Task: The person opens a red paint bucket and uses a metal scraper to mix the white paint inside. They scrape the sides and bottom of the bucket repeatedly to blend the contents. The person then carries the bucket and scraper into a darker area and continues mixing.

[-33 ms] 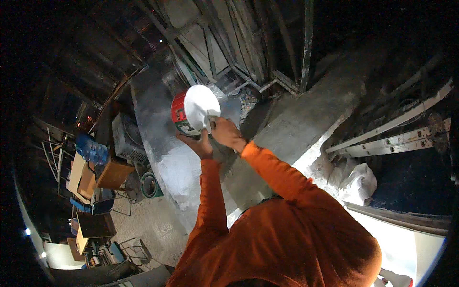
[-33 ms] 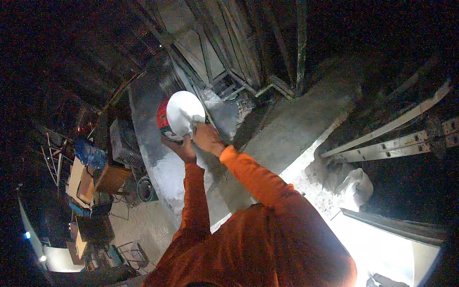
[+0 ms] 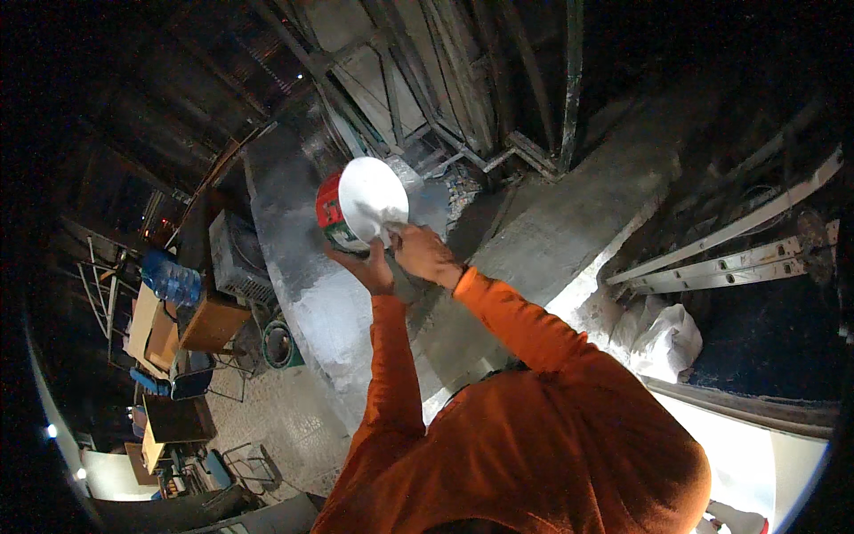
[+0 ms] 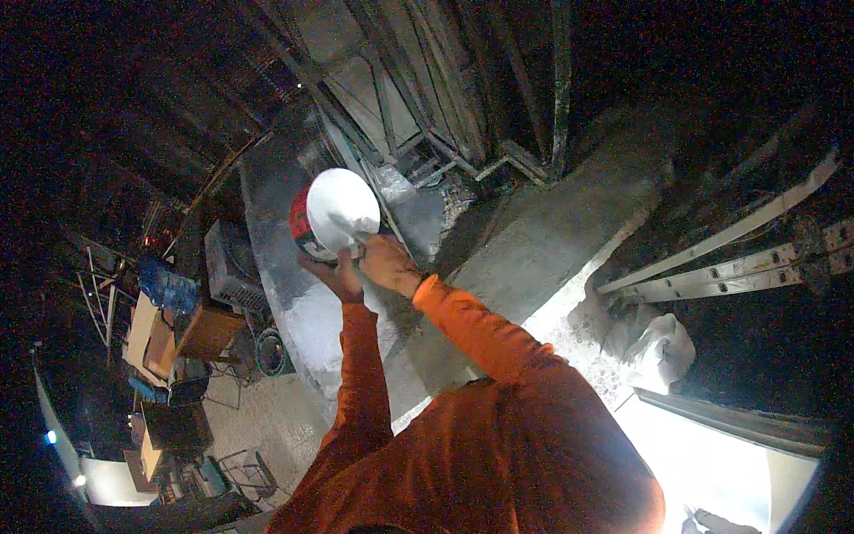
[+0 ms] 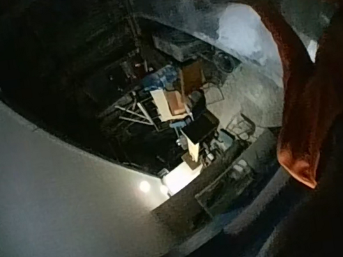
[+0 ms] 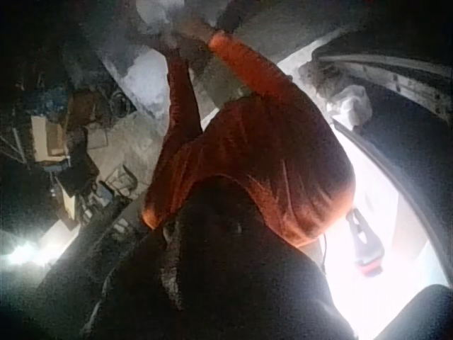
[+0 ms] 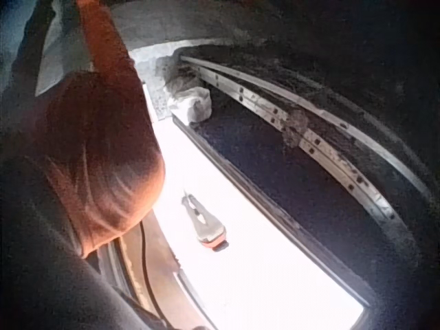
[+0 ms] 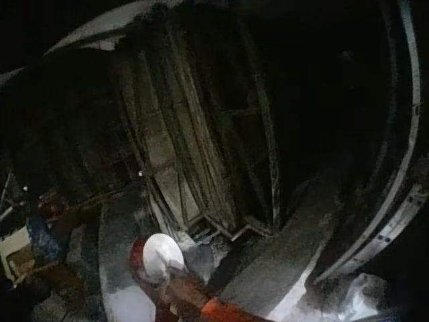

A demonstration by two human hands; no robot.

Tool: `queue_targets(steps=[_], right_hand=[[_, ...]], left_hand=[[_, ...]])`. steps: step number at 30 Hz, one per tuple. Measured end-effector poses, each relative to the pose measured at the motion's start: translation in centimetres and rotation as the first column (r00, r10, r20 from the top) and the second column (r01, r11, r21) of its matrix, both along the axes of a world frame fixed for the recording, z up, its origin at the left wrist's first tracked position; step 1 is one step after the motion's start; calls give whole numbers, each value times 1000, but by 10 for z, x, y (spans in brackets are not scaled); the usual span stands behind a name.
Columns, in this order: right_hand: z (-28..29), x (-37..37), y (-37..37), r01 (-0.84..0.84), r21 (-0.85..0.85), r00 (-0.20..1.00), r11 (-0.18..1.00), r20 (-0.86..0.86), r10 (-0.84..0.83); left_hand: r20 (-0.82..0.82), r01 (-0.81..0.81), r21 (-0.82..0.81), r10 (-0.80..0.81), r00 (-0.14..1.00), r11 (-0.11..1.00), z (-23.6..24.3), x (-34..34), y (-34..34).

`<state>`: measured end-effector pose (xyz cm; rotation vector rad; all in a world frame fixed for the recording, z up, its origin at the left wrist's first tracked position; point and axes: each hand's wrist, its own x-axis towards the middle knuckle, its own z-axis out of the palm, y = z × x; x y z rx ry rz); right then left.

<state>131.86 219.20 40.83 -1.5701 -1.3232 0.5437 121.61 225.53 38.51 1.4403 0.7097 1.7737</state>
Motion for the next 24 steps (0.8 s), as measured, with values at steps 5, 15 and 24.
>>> queue_targets(steps=[5,15,24], right_hand=[[13,1,6,141,-121,985,983,114,-127],[10,-4,17,35,-165,987,986,162,-8],[16,-8,21,2,-168,975,986,220,36]], left_hand=[[-38,-82,-34,80,996,996,1,7,-4],[-191,-251,-44,239,952,967,-17,-6,8],[-70,-106,-38,103,992,994,-4,-10,5]])
